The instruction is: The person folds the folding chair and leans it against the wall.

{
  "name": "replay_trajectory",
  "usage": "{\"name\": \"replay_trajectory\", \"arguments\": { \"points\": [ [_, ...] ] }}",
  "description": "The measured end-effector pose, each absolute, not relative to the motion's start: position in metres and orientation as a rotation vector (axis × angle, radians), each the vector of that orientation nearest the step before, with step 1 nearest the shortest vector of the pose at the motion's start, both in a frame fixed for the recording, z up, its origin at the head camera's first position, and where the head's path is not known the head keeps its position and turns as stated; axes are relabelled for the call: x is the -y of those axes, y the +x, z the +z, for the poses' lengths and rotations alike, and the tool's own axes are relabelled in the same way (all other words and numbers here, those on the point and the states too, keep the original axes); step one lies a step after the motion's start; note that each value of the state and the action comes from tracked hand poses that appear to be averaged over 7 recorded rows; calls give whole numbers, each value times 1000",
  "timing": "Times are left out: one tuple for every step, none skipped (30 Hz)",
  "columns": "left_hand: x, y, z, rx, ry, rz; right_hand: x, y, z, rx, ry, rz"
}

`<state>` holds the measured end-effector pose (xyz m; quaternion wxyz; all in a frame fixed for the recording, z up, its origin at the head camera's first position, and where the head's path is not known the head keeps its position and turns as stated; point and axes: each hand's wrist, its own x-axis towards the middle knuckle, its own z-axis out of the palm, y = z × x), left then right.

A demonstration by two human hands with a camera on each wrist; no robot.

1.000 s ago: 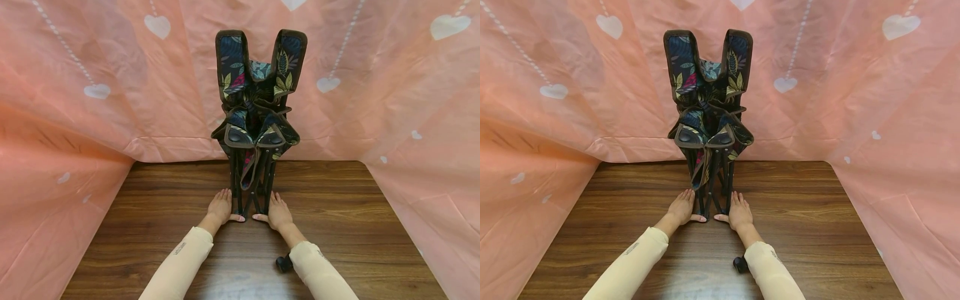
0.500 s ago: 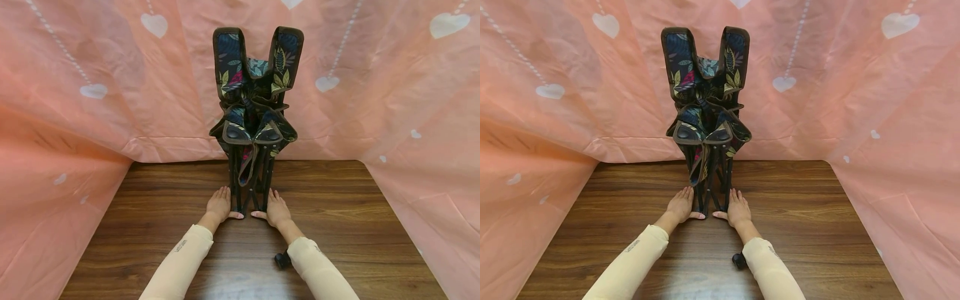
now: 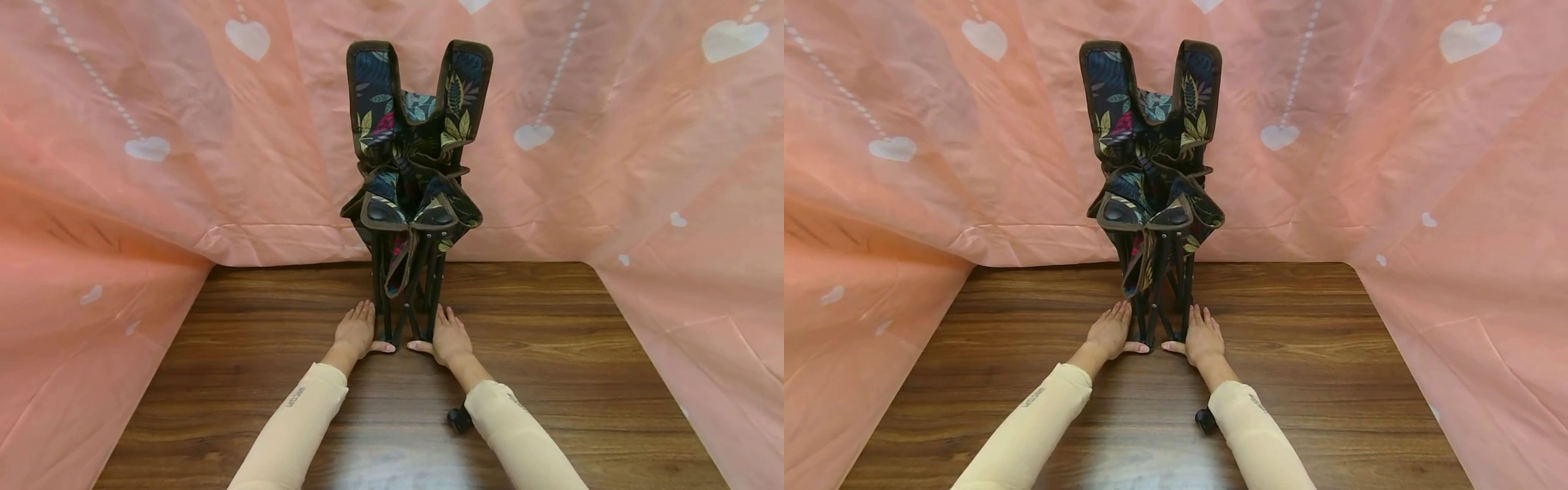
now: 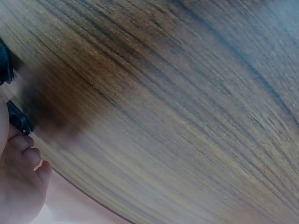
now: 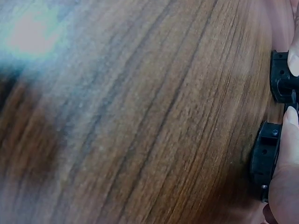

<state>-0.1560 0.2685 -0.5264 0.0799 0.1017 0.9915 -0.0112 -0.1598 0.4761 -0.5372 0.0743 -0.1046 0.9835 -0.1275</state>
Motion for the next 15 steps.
{"name": "replay_trajectory", "arguments": {
  "points": [
    [-268,-156,-526,-2962,302,-34,-476,-160,-537,-2952,-312,-385],
    [-268,-156,-527,-2960,302,-33,-476,-160,-537,-2951,-310,-389],
    [-268,-156,-527,-2956,300,-30,-475,-160,-537,-2952,-308,-391],
    [-268,-157,-528,-2952,301,-30,-475,-160,-537,-2950,-305,-392],
    [-268,-157,-528,-2947,302,-25,-475,-160,-537,-2948,-304,-389],
    [-267,-157,-528,-2949,308,-13,-475,-159,-536,-2944,-300,-387],
    [-267,-157,-528,-2946,310,-2,-475,-159,-536,-2943,-301,-388],
    [-267,-157,-529,-2947,314,15,-476,-159,-536,-2942,-301,-388],
    [-267,-156,-528,-2956,327,24,-476,-159,-536,-2940,-297,-387],
    [-266,-156,-528,-2957,330,38,-476,-159,-536,-2939,-299,-387],
    [-266,-155,-527,-2959,331,50,-476,-159,-536,-2936,-297,-388],
    [-267,-155,-527,-2962,334,61,-476,-159,-536,-2935,-297,-392],
    [-267,-155,-527,-2961,333,65,-477,-159,-536,-2934,-296,-394],
    [-267,-155,-527,-2963,334,71,-477,-159,-536,-2931,-294,-394],
    [-268,-155,-527,-2964,335,71,-477,-159,-536,-2928,-292,-392]
  ]
}}
